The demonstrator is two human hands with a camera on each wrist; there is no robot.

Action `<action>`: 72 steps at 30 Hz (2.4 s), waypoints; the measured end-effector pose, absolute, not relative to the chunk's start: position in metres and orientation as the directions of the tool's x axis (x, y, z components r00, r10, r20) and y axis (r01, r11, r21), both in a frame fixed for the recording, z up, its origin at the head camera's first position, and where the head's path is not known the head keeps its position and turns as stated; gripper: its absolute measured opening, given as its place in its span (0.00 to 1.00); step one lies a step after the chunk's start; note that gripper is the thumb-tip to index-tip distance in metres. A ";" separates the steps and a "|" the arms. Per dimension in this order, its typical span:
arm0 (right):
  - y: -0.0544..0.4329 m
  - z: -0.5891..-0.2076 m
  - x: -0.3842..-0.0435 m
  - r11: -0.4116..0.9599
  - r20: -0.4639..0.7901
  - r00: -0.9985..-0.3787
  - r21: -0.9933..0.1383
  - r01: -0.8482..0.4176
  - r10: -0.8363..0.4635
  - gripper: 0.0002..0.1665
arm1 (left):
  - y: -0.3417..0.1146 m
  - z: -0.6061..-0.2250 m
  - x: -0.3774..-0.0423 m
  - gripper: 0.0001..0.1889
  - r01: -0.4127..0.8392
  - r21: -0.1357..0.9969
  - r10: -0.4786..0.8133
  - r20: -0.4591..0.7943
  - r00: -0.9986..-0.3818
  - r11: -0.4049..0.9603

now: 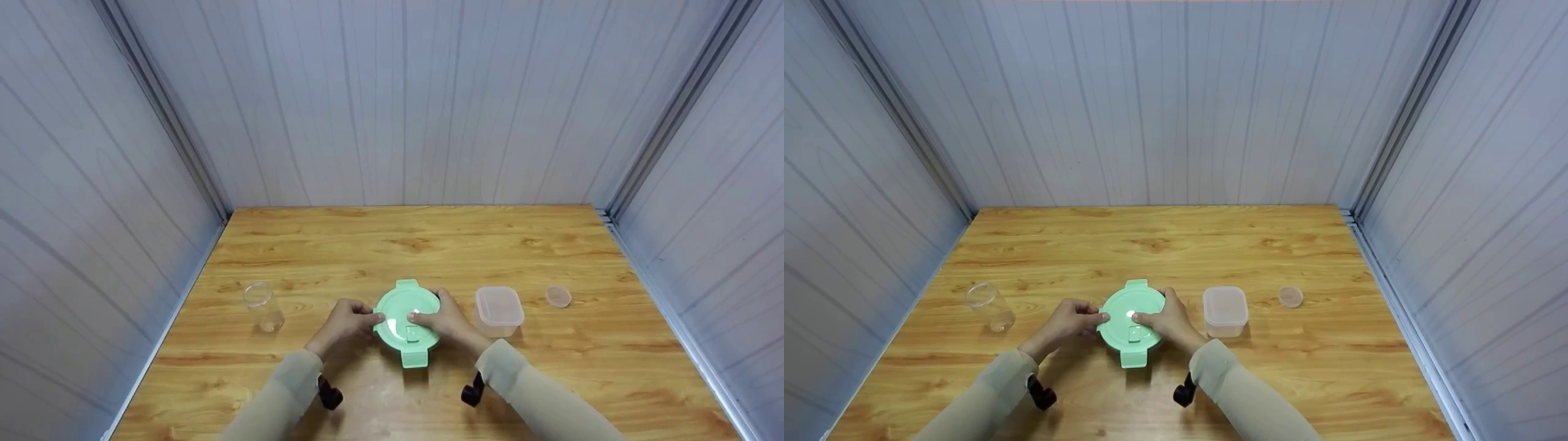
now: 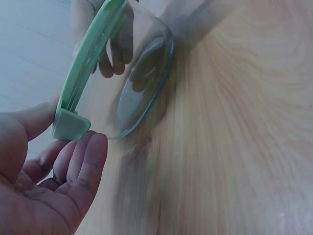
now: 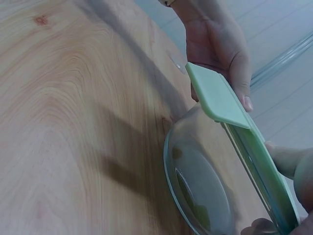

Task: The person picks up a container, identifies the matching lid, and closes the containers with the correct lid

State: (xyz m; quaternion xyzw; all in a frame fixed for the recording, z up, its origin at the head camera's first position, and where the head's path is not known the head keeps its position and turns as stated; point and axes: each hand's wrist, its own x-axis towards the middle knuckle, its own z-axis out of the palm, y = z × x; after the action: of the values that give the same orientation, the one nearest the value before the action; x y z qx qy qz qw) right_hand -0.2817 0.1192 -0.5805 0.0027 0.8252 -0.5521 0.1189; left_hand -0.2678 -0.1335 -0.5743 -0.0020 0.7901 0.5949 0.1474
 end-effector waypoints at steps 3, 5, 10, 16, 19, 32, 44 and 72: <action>0.119 -0.580 -0.281 0.367 -0.202 -0.970 -0.919 0.142 -0.133 0.43 | -0.133 -0.575 -0.268 0.11 -0.175 0.941 0.167 -0.230 -0.959 0.290; 0.120 -0.580 -0.282 0.354 -0.202 -0.970 -0.924 0.144 -0.132 0.42 | -0.132 -0.575 -0.268 0.11 -0.178 0.940 0.156 -0.230 -0.961 0.290; 0.121 -0.580 -0.281 0.359 -0.190 -0.974 -0.923 0.134 -0.124 0.43 | -0.127 -0.577 -0.265 0.11 -0.182 0.940 0.121 -0.224 -0.967 0.287; 0.119 -0.582 -0.275 0.354 -0.174 -0.979 -0.927 0.127 -0.106 0.42 | -0.125 -0.577 -0.262 0.11 -0.183 0.941 0.107 -0.221 -0.970 0.284; 0.116 -0.581 -0.272 0.359 -0.189 -0.979 -0.921 0.149 -0.078 0.42 | -0.126 -0.575 -0.263 0.11 -0.194 0.938 0.110 -0.233 -0.966 0.288; 0.110 -0.575 -0.257 0.311 -0.217 -0.976 -0.926 0.213 0.021 0.44 | -0.121 -0.570 -0.274 0.11 -0.195 0.926 0.114 -0.243 -0.963 0.322; 0.120 -0.571 -0.267 0.345 -0.252 -0.968 -0.910 0.232 -0.013 0.49 | -0.122 -0.570 -0.267 0.15 -0.177 0.931 0.155 -0.236 -0.959 0.319; 0.118 -0.543 -0.317 0.536 -0.200 -0.910 -0.844 -0.028 -0.362 0.25 | -0.114 -0.561 -0.237 0.24 -0.242 0.928 0.156 -0.294 -0.943 0.283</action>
State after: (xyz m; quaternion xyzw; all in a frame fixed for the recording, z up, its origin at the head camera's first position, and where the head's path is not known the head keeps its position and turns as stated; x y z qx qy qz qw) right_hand -0.3171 0.1181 -0.5429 -0.1136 0.8579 -0.4681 0.1787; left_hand -0.2372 -0.1140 -0.5609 -0.0274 0.7835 0.5980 0.1666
